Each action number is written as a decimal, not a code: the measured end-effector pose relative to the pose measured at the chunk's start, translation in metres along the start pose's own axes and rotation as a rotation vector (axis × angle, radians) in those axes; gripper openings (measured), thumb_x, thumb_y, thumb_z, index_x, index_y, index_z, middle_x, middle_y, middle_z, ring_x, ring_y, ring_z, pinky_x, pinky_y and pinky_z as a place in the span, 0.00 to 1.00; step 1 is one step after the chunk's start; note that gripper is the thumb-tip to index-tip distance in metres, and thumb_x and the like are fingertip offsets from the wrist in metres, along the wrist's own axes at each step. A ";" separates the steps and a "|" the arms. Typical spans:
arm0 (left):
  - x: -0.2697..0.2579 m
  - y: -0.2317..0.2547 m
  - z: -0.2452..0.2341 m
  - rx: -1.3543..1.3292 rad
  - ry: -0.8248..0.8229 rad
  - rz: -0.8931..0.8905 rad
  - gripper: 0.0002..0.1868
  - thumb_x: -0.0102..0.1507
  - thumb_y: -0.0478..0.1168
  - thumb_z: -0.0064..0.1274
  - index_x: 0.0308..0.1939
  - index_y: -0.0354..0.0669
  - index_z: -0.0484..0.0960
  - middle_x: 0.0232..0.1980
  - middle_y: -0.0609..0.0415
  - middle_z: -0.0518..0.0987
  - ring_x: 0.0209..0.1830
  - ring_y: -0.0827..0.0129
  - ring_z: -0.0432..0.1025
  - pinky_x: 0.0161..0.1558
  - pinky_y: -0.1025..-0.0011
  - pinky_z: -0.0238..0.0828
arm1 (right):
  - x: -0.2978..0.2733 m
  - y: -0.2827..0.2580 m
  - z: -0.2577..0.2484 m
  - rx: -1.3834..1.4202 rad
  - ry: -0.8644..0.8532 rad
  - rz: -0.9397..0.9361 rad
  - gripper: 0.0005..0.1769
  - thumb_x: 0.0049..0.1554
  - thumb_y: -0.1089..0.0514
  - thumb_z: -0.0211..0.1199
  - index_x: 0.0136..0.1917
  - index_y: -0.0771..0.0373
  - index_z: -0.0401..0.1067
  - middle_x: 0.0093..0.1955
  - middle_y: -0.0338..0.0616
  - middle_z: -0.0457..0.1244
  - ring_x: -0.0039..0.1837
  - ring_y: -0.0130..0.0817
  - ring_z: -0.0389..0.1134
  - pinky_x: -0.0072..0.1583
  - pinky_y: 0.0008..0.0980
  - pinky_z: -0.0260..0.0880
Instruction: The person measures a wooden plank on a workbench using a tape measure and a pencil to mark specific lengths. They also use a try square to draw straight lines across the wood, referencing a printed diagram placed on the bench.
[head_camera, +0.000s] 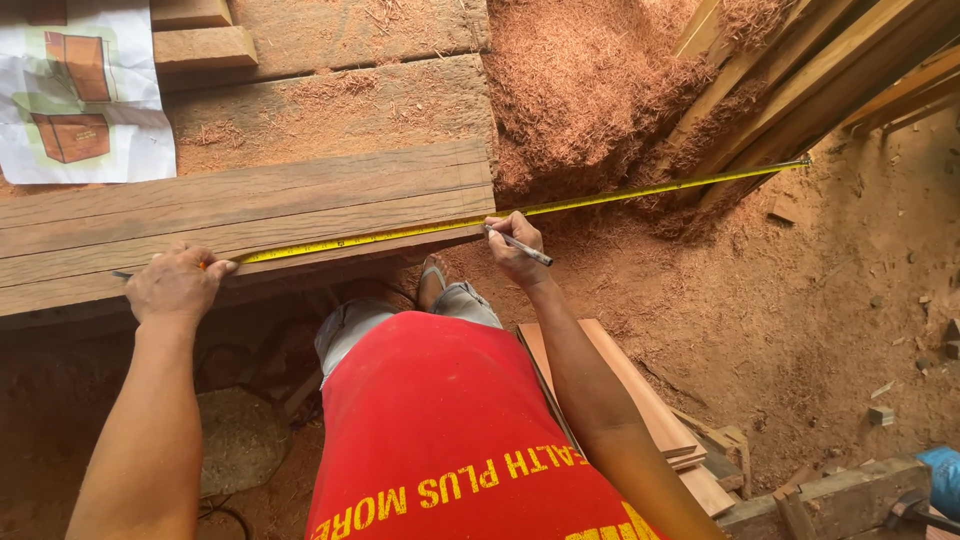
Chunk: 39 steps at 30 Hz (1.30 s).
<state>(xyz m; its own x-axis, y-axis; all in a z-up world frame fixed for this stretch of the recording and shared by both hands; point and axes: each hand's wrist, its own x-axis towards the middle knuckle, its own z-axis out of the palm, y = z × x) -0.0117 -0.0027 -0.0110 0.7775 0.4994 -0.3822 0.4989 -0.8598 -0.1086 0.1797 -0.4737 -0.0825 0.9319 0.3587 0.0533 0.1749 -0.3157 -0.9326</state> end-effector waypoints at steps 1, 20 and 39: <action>0.000 -0.001 0.001 -0.010 0.009 0.006 0.19 0.64 0.67 0.54 0.43 0.65 0.88 0.51 0.64 0.83 0.54 0.63 0.77 0.50 0.54 0.75 | 0.000 0.001 0.000 0.000 0.001 -0.003 0.03 0.57 0.68 0.60 0.44 0.67 0.67 0.51 0.56 0.72 0.49 0.31 0.76 0.48 0.29 0.80; -0.002 0.001 -0.003 0.001 -0.004 0.001 0.18 0.64 0.67 0.55 0.43 0.67 0.89 0.52 0.65 0.83 0.56 0.64 0.76 0.51 0.54 0.75 | -0.001 -0.006 0.000 -0.050 0.026 -0.030 0.05 0.56 0.69 0.61 0.45 0.68 0.67 0.50 0.56 0.72 0.49 0.34 0.76 0.48 0.30 0.79; -0.003 0.000 -0.001 0.003 0.001 -0.005 0.18 0.64 0.67 0.55 0.44 0.67 0.89 0.53 0.65 0.83 0.56 0.63 0.77 0.50 0.53 0.75 | -0.006 -0.031 -0.047 0.014 -0.106 0.266 0.04 0.57 0.69 0.57 0.41 0.66 0.70 0.44 0.54 0.70 0.31 0.33 0.64 0.28 0.30 0.63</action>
<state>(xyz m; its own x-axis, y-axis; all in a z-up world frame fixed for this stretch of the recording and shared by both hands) -0.0134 -0.0043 -0.0092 0.7758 0.5035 -0.3803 0.5015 -0.8578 -0.1127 0.1836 -0.5075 -0.0373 0.9059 0.3553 -0.2307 -0.0762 -0.3989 -0.9138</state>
